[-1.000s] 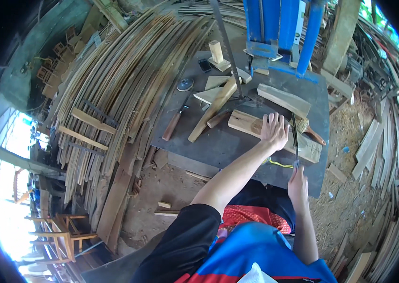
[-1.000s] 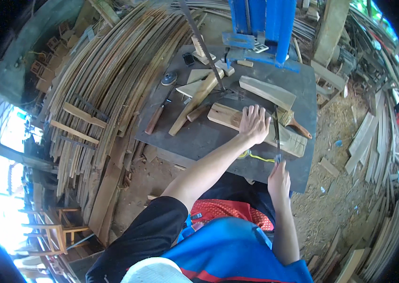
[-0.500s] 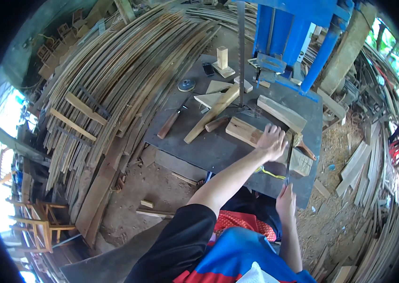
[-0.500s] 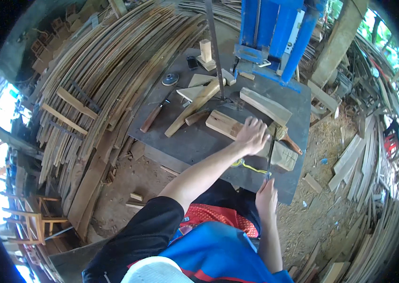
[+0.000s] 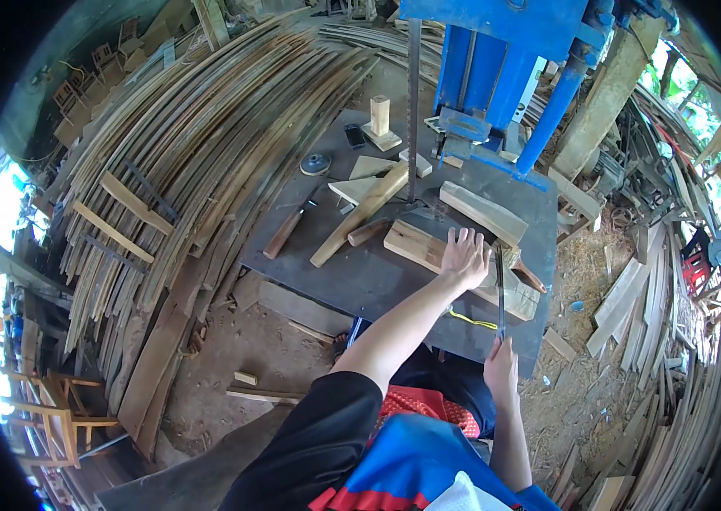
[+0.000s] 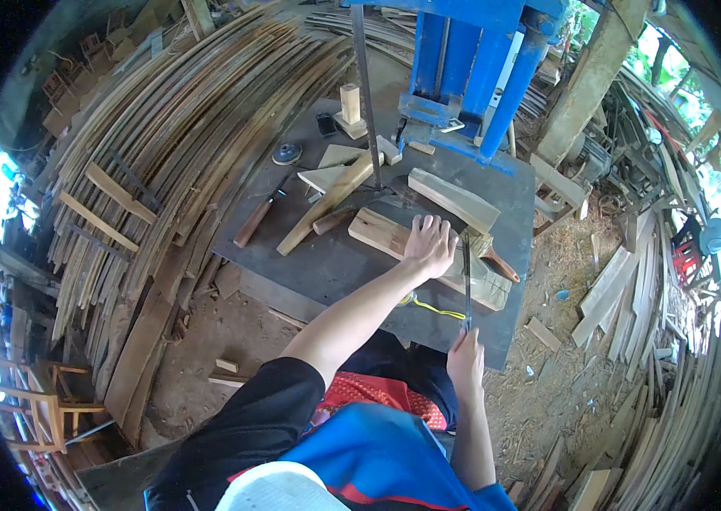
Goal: The person carves small wooden pieces using a chisel and a wooden mallet. They repeatedly position the chisel on the wood and strike it to shape the material. Later, they use a hand saw to cut a larger piece of wood on the workbench.
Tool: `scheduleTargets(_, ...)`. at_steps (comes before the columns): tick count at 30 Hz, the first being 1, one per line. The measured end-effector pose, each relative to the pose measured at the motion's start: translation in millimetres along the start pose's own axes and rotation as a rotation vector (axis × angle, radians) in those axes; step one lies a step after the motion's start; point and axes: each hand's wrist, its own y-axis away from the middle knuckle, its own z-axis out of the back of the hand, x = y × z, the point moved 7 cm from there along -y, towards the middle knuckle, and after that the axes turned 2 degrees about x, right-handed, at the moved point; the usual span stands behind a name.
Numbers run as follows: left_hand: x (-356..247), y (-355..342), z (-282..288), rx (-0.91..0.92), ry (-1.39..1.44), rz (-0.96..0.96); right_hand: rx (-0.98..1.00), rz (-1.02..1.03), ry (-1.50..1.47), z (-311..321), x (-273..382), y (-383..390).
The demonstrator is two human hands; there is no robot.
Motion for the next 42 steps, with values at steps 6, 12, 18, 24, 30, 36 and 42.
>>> scheduleTargets(6, -7.6, 9.1, 12.0, 0.031, -0.003, -0.045, 0.106, 0.027, -0.019, -19.4, -3.4, -38.0)
scheduleTargets(12, 2.9, 1.8, -7.7, 0.007, -0.05, 0.004, 0.081, -0.12, -0.046, -6.1, 1.5, -32.6)
scheduleTargets(18, 1.5, 1.7, -13.4, 0.019, -0.06, -0.035, 0.086, -0.077, -0.021, -1.5, -12.9, 29.2)
scheduleTargets(24, -0.1, 5.9, -12.6, 0.005, -0.055, 0.036, -0.018, -0.04, -0.009, -6.3, 12.3, -51.5)
scheduleTargets(30, 6.8, 1.4, -8.9, 0.028, -0.064, 0.028, 0.051, -0.07, -0.01, 1.7, -7.9, 18.3)
scheduleTargets(36, -0.7, 5.5, -8.2, 0.021, -0.004, -0.014, 0.033, -0.053, -0.005, -0.7, 0.6, -34.6)
scheduleTargets(42, -6.5, 10.2, 42.0, 0.033, 0.139, 0.072, 0.222, 0.031, -0.008, -13.1, 3.6, -67.3)
